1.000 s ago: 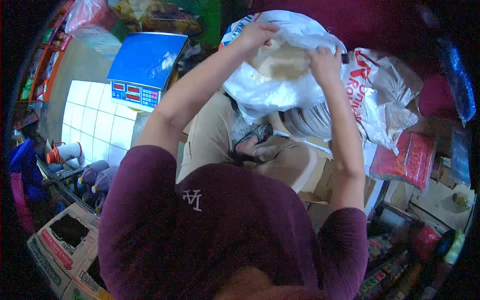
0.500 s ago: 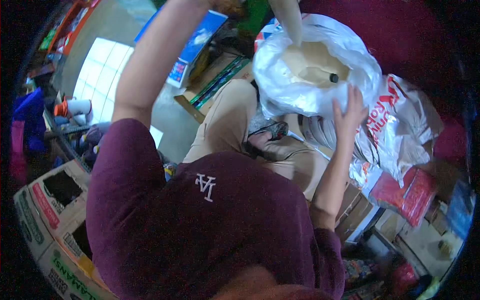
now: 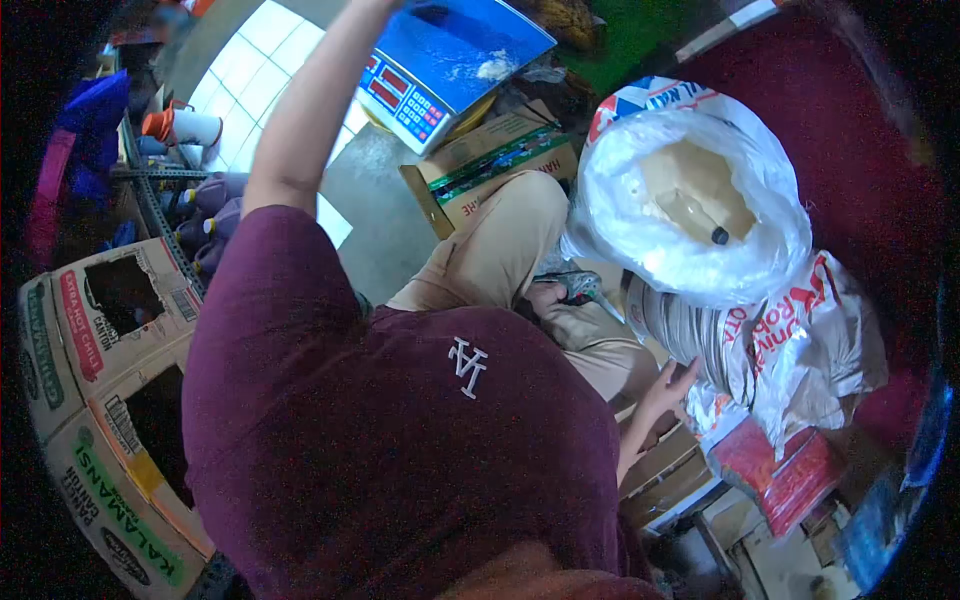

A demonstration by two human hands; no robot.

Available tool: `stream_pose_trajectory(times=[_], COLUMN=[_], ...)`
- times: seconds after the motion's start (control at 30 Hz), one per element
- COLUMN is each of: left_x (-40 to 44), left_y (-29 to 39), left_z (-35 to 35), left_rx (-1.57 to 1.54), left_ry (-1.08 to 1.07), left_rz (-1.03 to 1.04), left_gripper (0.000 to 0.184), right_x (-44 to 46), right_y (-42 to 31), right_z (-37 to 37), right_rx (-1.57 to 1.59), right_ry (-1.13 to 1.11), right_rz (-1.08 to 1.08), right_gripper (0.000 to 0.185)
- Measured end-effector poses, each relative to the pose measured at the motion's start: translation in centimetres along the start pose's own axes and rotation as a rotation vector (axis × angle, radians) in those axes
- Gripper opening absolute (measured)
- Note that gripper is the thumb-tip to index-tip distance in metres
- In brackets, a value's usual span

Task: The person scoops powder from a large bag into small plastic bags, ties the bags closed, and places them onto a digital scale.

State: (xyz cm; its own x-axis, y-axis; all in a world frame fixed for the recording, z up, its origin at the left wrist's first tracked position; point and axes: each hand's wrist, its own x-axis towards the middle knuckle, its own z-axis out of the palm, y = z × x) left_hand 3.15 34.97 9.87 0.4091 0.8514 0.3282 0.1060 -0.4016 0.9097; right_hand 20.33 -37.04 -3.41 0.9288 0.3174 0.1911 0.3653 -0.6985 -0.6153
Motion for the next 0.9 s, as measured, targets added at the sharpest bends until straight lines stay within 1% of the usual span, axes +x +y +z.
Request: stream_pose_trajectory(times=[0.03, 0.07, 0.1, 0.13, 0.17, 0.2, 0.23, 0.27, 0.33, 0.4, 0.43, 0.47, 0.53, 0.6, 0.63, 0.7, 0.73, 0.77, 0.8, 0.83, 0.87, 0.9], left_x=[-0.6, -1.6, -2.8, -3.2, -5.2, -6.9, -7.7, -8.4, -9.5, -9.5, -9.4, -9.6, -11.0, -12.8, -13.8, -17.0, -18.2, -19.4, -20.8, -22.4, -24.5, -27.0], left_y=[-1.9, -3.8, -5.5, -9.4, -8.1, -7.4, -8.1, -9.2, -9.2, -11.2, -12.4, -12.0, -9.6, -5.7, -4.8, 3.6, 4.2, 7.0, 8.0, 9.2, 12.2, 12.6], left_z=[0.7, 1.9, 2.3, 3.2, 5.2, 6.0, 6.7, 7.4, 8.5, 9.1, 9.3, 9.4, 9.2, 9.4, 10.3, 11.3, 13.1, 14.3, 16.4, 18.6, 20.1, 22.9], left_rx=[-0.237, -0.376, -0.308, -0.401, -0.231, -0.38, -0.247, -0.177, -0.247, -0.273, -0.23, -0.231, 0.042, 0.251, 0.326, -0.197, -0.399, -0.338, -0.433, -0.456, -0.661, -0.808], left_ry=[0.002, 0.017, 0.03, -0.008, 0.024, 0.032, 0.006, 0.011, 0.106, 0.112, 0.082, 0.081, 0.071, 0.202, 0.309, 0.082, -0.037, -0.182, -0.298, -0.474, -0.55, -0.607], left_rz=[-0.246, -0.21, -0.214, -0.187, -0.131, -0.191, -0.293, -0.298, -0.354, -0.367, -0.372, -0.369, -0.158, 0.08, 0.232, -0.124, -0.207, -0.226, -0.118, -0.168, -0.367, -0.368], left_gripper=[0.032, 0.033, 0.033, 0.028, 0.027, 0.026, 0.031, 0.031, 0.026, 0.026, 0.032, 0.032, 0.038, 0.045, 0.045, 0.044, 0.041, 0.047, 0.046, 0.046, 0.046, 0.048], right_x=[-0.4, -0.6, -0.9, -1.1, -1.2, -1.2, -1.2, -1.1, -1.1, -1.4, -1.4, -1.4, -1.4, -1.1, -0.1, 1.9, 3.5, 5.0, 6.2, 7.4, 8.1, 8.3], right_y=[-0.2, -0.6, -1.0, -1.6, -1.6, -1.8, -2.2, -2.3, -1.4, -0.8, -0.6, -0.8, -2.5, -6.3, -7.3, -9.1, -10.8, -12.9, -15.2, -17.6, -20.5, -23.1], right_z=[0.6, 1.1, 1.6, 2.1, 2.5, 2.5, 2.5, 2.5, 2.6, 2.9, 2.9, 2.7, 2.4, 1.7, 1.5, 0.5, -0.2, -1.1, -2.0, -2.8, -3.1, -3.1], right_rx=[-0.057, -0.022, 0.014, 0.05, 0.029, 0.034, -0.024, -0.082, -0.081, 0.061, 0.063, 0.05, 0.038, 0.127, 0.126, 0.112, 0.16, 0.21, 0.246, 0.283, 0.358, 0.434], right_ry=[0.002, -0.017, -0.044, -0.071, -0.098, -0.103, -0.135, -0.166, -0.155, -0.114, -0.111, -0.12, -0.129, -0.079, -0.076, 0.011, 0.066, 0.12, 0.209, 0.299, 0.361, 0.423], right_rz=[0.0, 0.002, 0.017, 0.032, 0.009, -0.003, 0.014, 0.033, 0.019, 0.05, 0.05, 0.055, 0.06, 0.087, 0.088, -0.035, -0.098, -0.162, -0.238, -0.315, -0.347, -0.379], right_gripper=[0.05, 0.052, 0.053, 0.053, 0.054, 0.054, 0.053, 0.053, 0.052, 0.054, 0.054, 0.054, 0.054, 0.053, 0.053, 0.053, 0.053, 0.054, 0.052, 0.05, 0.05, 0.05])
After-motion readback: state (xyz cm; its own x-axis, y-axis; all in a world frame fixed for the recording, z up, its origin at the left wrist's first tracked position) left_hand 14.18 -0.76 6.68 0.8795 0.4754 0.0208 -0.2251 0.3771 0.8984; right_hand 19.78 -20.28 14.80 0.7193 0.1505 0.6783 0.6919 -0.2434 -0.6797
